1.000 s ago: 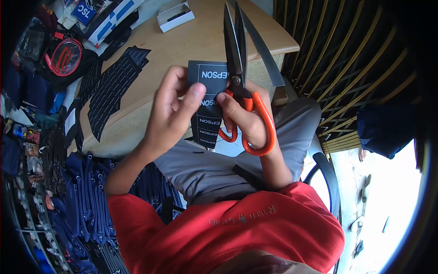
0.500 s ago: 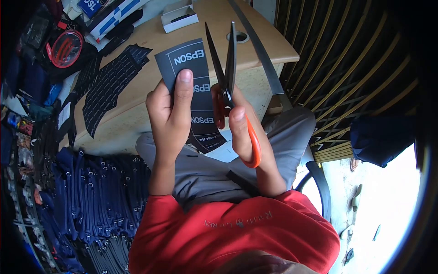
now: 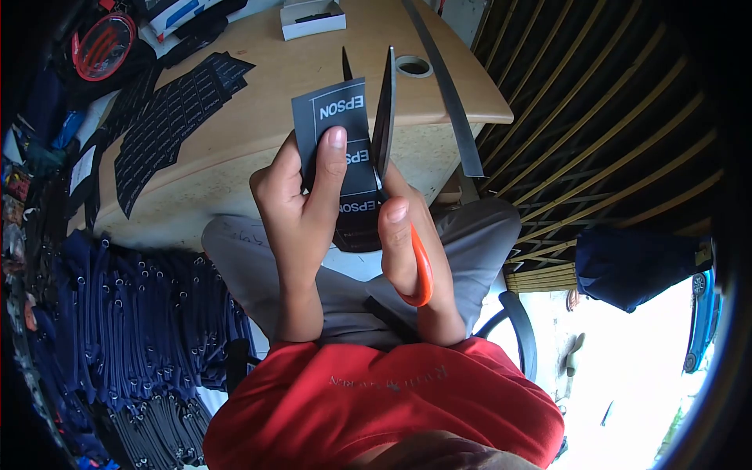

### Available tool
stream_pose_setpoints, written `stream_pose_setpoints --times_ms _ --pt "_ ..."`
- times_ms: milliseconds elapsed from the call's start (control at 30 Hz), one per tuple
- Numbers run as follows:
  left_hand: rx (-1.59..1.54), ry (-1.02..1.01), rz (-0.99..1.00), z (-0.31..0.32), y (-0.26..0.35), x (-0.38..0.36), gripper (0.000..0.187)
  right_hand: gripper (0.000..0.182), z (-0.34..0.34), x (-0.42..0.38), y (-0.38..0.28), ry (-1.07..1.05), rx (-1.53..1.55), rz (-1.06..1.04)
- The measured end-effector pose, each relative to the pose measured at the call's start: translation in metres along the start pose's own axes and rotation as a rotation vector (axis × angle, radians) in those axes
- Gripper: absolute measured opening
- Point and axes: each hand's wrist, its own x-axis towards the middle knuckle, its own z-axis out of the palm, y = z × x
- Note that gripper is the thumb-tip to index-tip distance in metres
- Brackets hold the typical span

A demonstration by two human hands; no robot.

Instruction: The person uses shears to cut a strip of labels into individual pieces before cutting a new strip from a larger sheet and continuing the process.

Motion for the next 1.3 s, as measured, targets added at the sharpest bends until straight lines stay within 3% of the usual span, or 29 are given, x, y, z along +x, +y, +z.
stream_pose_setpoints --times_ms 633,900,1300 --pt "0.062 -0.024 0.119 0.001 0.002 -0.001 0.015 0.059 0.002 -0.001 0.007 0.06 0.013 -0.035" --pt "0.073 -0.04 0.153 0.003 0.003 -0.001 0.015 0.045 -0.003 -0.002 -0.007 0.05 -0.113 0.079" --pt "0.088 -0.06 0.124 0.003 0.0 0.001 0.016 0.04 0.001 -0.001 -0.009 0.094 -0.131 0.144"
